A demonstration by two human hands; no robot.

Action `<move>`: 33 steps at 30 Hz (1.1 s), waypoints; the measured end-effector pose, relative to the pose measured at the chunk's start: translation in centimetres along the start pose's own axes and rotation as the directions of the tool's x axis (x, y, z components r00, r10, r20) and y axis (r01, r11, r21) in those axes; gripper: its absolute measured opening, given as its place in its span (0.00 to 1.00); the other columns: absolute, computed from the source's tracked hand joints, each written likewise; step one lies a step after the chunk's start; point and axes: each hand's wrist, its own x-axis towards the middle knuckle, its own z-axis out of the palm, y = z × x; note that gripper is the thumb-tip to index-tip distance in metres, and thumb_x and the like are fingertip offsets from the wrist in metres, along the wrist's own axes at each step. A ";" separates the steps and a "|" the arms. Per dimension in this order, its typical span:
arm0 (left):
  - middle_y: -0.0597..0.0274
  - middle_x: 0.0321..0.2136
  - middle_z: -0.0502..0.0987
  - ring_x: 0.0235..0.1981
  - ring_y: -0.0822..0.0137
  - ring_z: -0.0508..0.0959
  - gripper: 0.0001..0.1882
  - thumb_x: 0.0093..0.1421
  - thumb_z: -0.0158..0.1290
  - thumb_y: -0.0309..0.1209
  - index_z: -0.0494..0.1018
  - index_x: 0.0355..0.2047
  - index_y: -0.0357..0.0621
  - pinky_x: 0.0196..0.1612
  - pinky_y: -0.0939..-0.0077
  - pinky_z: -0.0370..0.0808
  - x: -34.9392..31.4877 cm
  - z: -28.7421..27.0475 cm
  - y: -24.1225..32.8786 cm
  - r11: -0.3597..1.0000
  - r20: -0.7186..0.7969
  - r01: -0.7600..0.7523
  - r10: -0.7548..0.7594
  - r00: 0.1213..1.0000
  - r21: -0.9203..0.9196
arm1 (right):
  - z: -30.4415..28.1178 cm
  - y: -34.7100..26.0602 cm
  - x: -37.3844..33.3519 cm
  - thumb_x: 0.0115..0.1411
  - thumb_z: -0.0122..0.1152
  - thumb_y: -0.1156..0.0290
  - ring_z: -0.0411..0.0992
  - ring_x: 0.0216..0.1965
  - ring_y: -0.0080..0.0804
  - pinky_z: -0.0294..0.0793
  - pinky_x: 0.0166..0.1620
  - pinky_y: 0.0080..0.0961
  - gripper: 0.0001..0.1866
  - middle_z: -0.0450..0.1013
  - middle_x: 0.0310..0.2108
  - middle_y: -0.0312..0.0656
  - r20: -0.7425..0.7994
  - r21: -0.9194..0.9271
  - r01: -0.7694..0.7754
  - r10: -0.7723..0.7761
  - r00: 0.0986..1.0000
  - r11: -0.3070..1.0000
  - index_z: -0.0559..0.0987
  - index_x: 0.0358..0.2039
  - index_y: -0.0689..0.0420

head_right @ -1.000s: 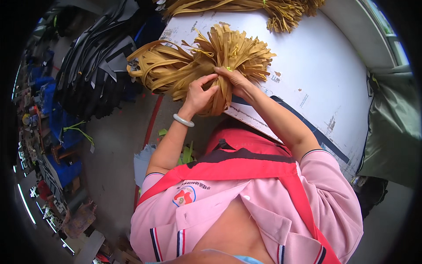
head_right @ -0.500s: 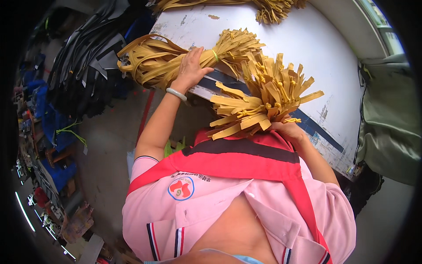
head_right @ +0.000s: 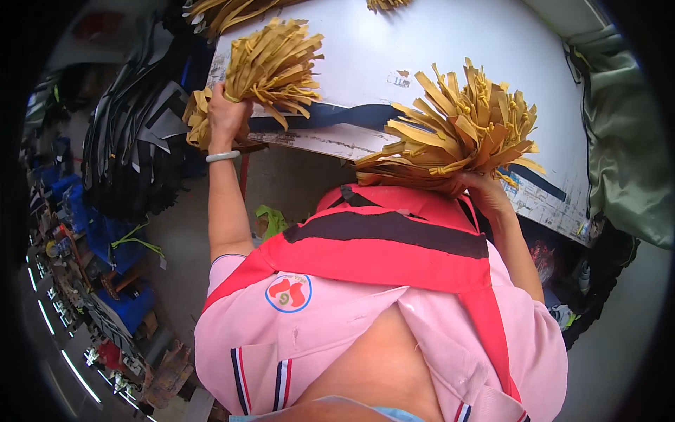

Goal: Attaching white plastic caps to the ends of gold-colored fabric strips for assembly.

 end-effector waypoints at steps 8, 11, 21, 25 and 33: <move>0.48 0.51 0.74 0.50 0.60 0.76 0.28 0.60 0.59 0.35 0.64 0.55 0.30 0.53 0.66 0.72 -11.9 -20.3 -13.9 0.999 -0.524 -0.025 0.000 0.852 -0.040 | 1.7 -1.4 2.7 0.53 0.66 0.74 0.74 0.43 0.28 0.71 0.49 0.26 0.20 0.77 0.41 0.41 0.089 -0.054 0.001 0.004 0.996 0.999 0.75 0.46 0.63; 0.54 0.58 0.68 0.53 0.56 0.74 0.23 0.67 0.49 0.28 0.61 0.61 0.35 0.58 0.64 0.72 -14.9 -20.1 -2.7 0.845 -0.522 -0.009 -0.322 0.790 -0.535 | 2.0 -1.3 2.3 0.54 0.66 0.74 0.74 0.35 0.26 0.73 0.41 0.23 0.13 0.77 0.35 0.40 0.068 -0.117 -0.037 0.046 0.997 0.992 0.78 0.40 0.62; 0.53 0.55 0.72 0.50 0.57 0.76 0.22 0.66 0.50 0.28 0.63 0.59 0.35 0.56 0.66 0.73 -7.5 -7.1 2.4 0.832 -0.114 -0.465 0.453 0.884 -0.301 | 2.9 -0.3 1.6 0.54 0.67 0.71 0.74 0.27 0.30 0.74 0.34 0.25 0.10 0.76 0.25 0.42 -0.019 -0.081 -0.061 0.060 0.998 0.995 0.79 0.34 0.62; 0.55 0.49 0.76 0.47 0.62 0.78 0.19 0.63 0.51 0.26 0.69 0.54 0.33 0.51 0.68 0.74 -2.5 -1.5 9.6 0.618 0.098 -0.783 0.786 0.611 -0.074 | 3.7 0.7 0.4 0.54 0.67 0.71 0.75 0.28 0.30 0.74 0.36 0.24 0.12 0.76 0.26 0.42 -0.110 0.014 -0.039 0.040 0.993 0.999 0.78 0.37 0.62; 0.49 0.58 0.66 0.61 0.53 0.65 0.35 0.54 0.63 0.38 0.63 0.59 0.40 0.62 0.58 0.60 6.5 17.5 6.1 0.942 0.268 -0.328 0.299 0.916 0.071 | 6.5 1.2 -1.4 0.55 0.66 0.70 0.75 0.35 0.30 0.76 0.36 0.25 0.25 0.75 0.36 0.41 -0.342 0.054 0.033 -0.013 0.940 0.998 0.71 0.51 0.63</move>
